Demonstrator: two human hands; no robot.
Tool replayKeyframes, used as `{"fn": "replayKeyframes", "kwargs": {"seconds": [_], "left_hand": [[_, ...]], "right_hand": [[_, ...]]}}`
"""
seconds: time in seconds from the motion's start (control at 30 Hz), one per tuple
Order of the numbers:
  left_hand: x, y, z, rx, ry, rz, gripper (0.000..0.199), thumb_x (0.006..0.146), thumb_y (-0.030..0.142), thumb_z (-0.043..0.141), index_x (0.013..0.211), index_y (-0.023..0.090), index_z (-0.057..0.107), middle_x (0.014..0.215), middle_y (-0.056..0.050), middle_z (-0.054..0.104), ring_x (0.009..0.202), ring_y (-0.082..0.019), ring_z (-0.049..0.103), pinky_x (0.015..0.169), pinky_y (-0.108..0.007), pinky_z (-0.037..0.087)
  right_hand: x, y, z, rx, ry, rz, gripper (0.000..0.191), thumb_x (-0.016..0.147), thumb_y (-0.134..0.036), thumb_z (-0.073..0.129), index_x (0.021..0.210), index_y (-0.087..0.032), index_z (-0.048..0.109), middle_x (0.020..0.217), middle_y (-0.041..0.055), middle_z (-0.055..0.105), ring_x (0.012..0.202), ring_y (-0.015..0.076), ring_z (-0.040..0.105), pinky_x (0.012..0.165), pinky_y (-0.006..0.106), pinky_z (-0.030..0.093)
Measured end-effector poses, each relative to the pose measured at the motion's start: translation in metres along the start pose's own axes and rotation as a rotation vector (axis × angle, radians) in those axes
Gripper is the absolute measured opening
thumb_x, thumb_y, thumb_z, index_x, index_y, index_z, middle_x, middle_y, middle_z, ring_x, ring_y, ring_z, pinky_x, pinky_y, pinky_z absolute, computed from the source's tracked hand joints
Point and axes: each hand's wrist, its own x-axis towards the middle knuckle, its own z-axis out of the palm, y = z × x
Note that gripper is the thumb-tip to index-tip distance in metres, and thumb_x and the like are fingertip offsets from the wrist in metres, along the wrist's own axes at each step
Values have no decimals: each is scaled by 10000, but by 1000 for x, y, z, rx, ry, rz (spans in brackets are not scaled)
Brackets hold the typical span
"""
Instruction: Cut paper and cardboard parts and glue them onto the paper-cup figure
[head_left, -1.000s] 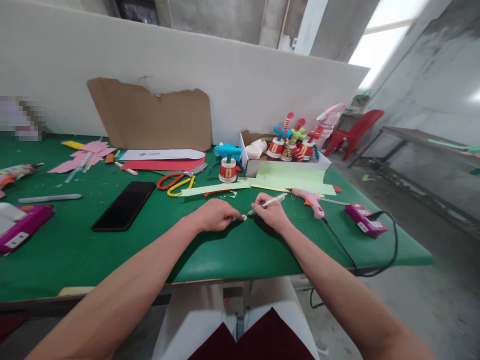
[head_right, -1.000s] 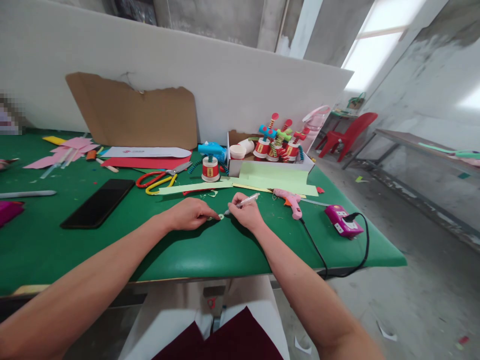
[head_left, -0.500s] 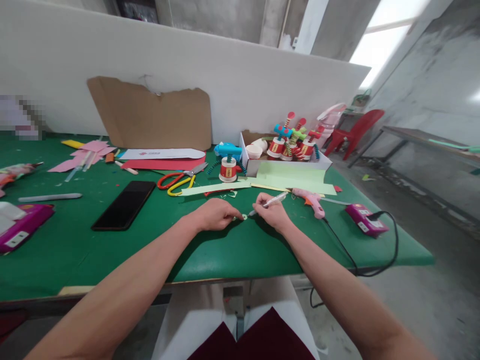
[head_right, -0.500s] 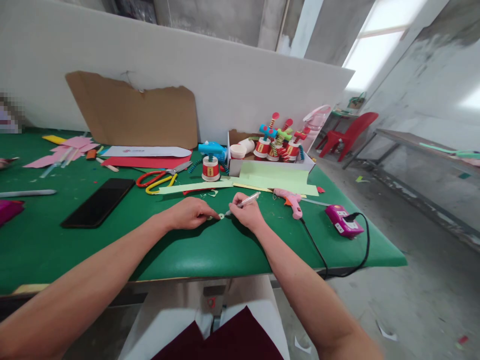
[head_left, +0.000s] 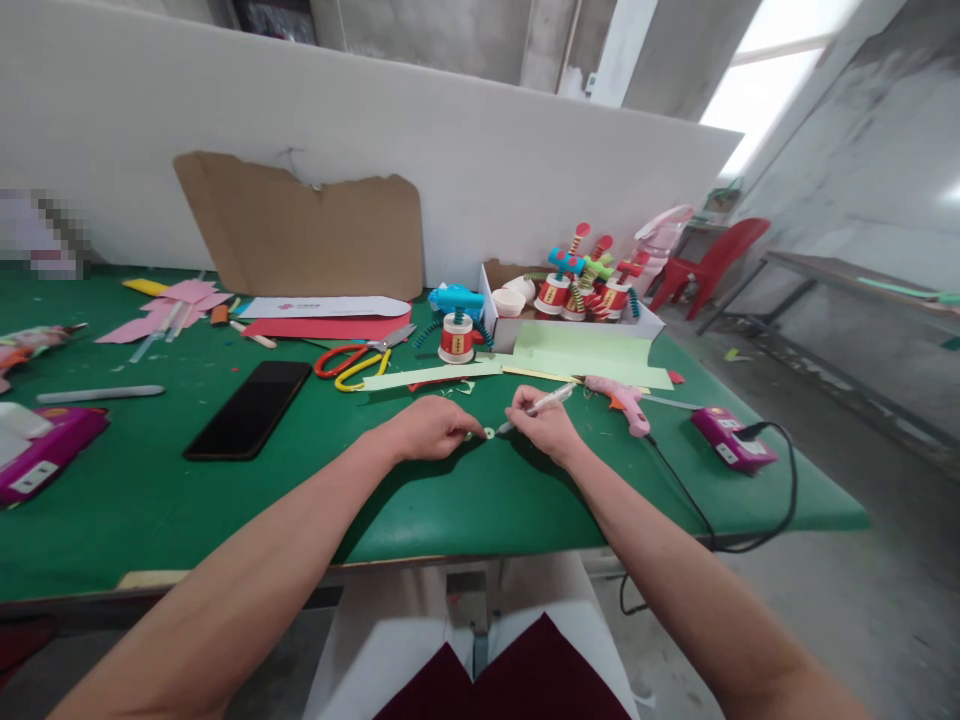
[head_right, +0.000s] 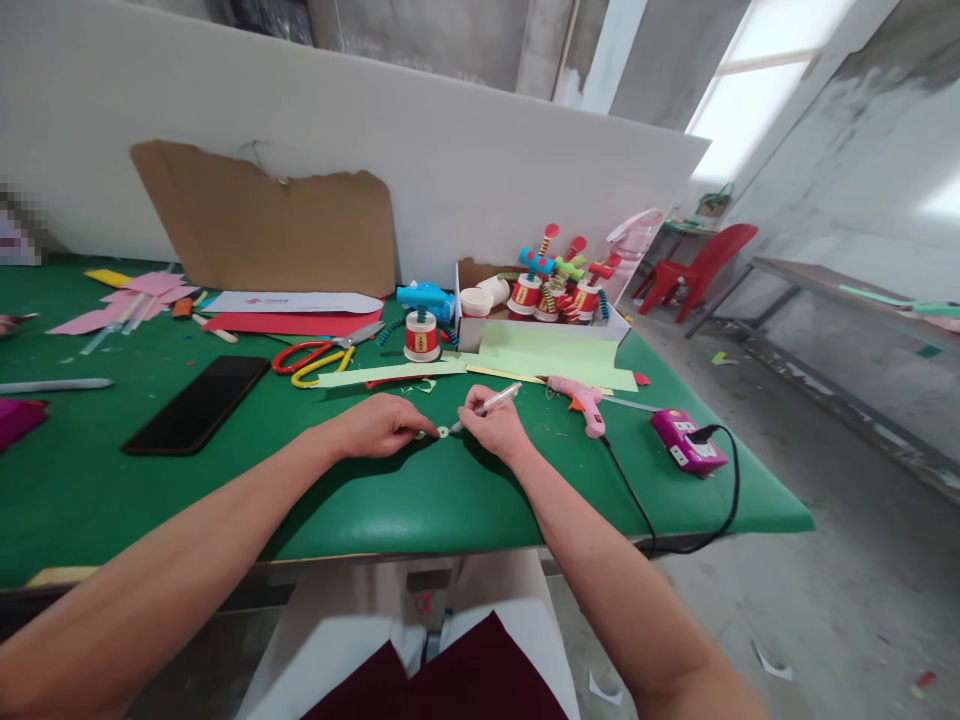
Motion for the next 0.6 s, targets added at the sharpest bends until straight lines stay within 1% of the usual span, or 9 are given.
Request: {"fn": "replayKeyframes", "kwargs": {"seconds": [0.6], "left_hand": [[0, 0, 0, 8, -1, -18, 395, 755, 101, 479, 1028, 284, 699, 875, 10, 734, 803, -150, 655, 737, -230, 454]], "right_hand": [[-2, -3, 0, 24, -34, 0, 196, 695, -285, 556, 581, -202, 421, 498, -68, 402, 438, 68, 338, 457, 209, 280]]}}
